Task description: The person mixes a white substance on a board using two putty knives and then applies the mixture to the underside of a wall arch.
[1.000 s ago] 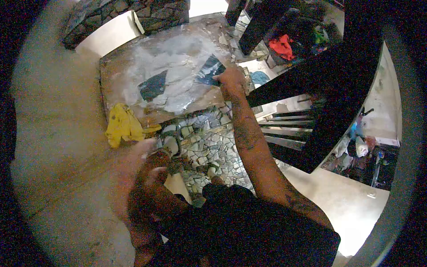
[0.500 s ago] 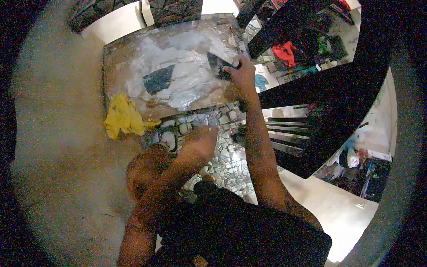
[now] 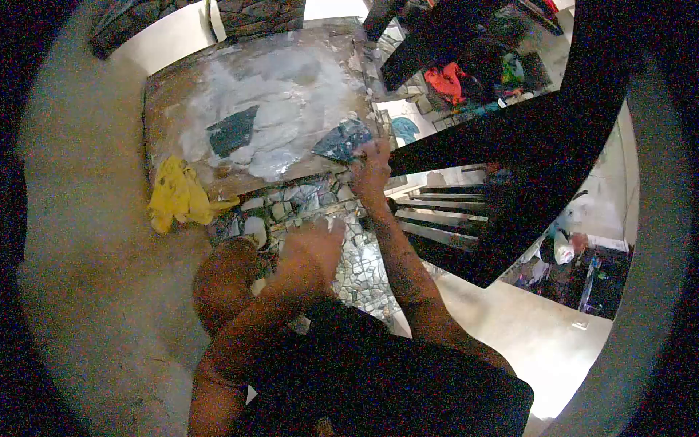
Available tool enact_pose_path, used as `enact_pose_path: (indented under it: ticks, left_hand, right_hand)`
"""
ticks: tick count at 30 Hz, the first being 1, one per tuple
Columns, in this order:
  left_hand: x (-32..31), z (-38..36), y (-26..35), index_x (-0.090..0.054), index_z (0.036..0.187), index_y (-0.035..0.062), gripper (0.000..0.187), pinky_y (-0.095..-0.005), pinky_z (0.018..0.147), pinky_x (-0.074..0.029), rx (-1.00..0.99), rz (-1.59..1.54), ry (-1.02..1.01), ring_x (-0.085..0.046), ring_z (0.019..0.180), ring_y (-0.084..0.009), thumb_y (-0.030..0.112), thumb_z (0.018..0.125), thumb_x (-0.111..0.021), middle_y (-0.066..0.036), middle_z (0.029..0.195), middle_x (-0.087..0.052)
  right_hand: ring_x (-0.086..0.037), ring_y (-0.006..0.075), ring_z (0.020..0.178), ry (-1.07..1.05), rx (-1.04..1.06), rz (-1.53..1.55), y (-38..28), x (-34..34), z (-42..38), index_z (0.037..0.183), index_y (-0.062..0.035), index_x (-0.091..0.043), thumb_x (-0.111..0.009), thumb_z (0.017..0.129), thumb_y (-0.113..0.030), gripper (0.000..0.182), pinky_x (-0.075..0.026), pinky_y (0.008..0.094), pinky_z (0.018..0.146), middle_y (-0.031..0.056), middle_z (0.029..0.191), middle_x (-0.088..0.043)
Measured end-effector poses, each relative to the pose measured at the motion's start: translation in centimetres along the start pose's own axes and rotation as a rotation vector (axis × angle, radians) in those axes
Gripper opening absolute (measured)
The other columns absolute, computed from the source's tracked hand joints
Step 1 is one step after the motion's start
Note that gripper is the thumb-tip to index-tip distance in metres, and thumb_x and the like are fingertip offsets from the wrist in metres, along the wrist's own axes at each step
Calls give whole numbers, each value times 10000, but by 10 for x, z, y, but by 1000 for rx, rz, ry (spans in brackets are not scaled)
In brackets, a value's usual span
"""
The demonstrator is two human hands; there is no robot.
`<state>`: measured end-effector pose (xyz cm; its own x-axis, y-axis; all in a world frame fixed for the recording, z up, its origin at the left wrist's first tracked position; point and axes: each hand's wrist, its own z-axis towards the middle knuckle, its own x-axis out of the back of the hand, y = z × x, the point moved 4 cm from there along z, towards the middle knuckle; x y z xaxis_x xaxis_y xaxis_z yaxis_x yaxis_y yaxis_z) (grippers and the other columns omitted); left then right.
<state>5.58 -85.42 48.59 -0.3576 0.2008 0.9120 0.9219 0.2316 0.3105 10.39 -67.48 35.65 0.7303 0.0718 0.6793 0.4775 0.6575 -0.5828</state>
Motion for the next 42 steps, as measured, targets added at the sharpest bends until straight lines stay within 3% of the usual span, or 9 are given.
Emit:
enact_pose_path:
  ticks: [7, 10, 19, 21, 24, 31, 32, 39, 42]
  left_hand:
    - [10, -2, -10, -533, 1084, 22, 330, -427, 720, -455, -63, -52, 109, -597, 834, -258, 105, 766, -550, -119, 878, -591]
    - [9, 1, -10, -526, 1015, -13, 338, -406, 655, -488, -138, -106, 233, -597, 761, -317, 47, 686, -575, -183, 842, -584]
    - [39, 5, -70, -551, 920, 5, 189, -426, 682, -493, -167, -268, 202, -604, 787, -320, 116, 767, -541, -160, 813, -605]
    - [72, -18, -132, -566, 977, -9, 305, -435, 749, -485, 26, -444, 367, -598, 838, -355, 187, 745, -588, -180, 872, -616]
    - [87, -42, -203, -551, 1093, -14, 460, -424, 821, -472, 696, -348, 522, -582, 928, -385, 220, 707, -641, -216, 949, -603]
    - [-44, -39, -281, -578, 1025, 50, 418, -431, 783, -480, 485, 5, 252, -589, 920, -350, 180, 651, -709, -209, 902, -580]
    - [-44, -44, -282, -578, 1014, 51, 419, -435, 773, -479, 476, 2, 274, -590, 911, -347, 174, 640, -722, -206, 887, -578]
    - [-12, -89, -287, -610, 951, 49, 389, -430, 766, -465, 487, -109, 621, -586, 889, -341, 175, 616, -761, -155, 935, -603]
    - [31, -121, -264, -615, 997, 50, 418, -414, 798, -460, 680, -311, 450, -584, 892, -338, 194, 634, -764, -149, 957, -617]
  right_hand:
    - [-534, 158, 764, 320, -820, 1082, 53, -17, -17, 1007, -16, -463, -615, 771, 20, 282, -491, 277, 600, 80, 921, -500]
    - [-531, 130, 671, 123, -1023, 1359, 57, -24, -17, 924, -52, -497, -627, 830, -122, 174, -473, 246, 543, 68, 867, -532]
    - [-586, 153, 754, -270, -668, 542, 40, -21, 19, 929, -3, -580, -652, 811, -139, 194, -463, 303, 705, 52, 833, -625]
    - [-584, 133, 745, -187, -767, 1016, 6, -1, 29, 902, -22, -582, -640, 826, -138, 151, -464, 290, 673, 48, 801, -622]
    - [-590, 108, 723, -275, -849, 893, 28, 13, 24, 921, -43, -580, -633, 831, -113, 126, -469, 258, 613, 24, 823, -617]
    - [-582, 92, 713, -265, -785, 1072, -8, 32, 26, 947, -36, -578, -628, 834, -109, 144, -452, 238, 607, 12, 845, -618]
    - [-584, 89, 711, -351, -693, 784, -4, 38, 27, 951, -34, -578, -617, 844, -119, 142, -456, 238, 606, 14, 839, -617]
    - [-558, 94, 723, -364, -689, 900, -5, 62, 10, 975, -48, -589, -655, 799, -166, 221, -434, 231, 648, 19, 831, -613]
    - [-534, 62, 676, -382, -618, 837, -31, 77, 7, 1031, -56, -563, -638, 781, -95, 264, -413, 200, 586, -15, 833, -599]
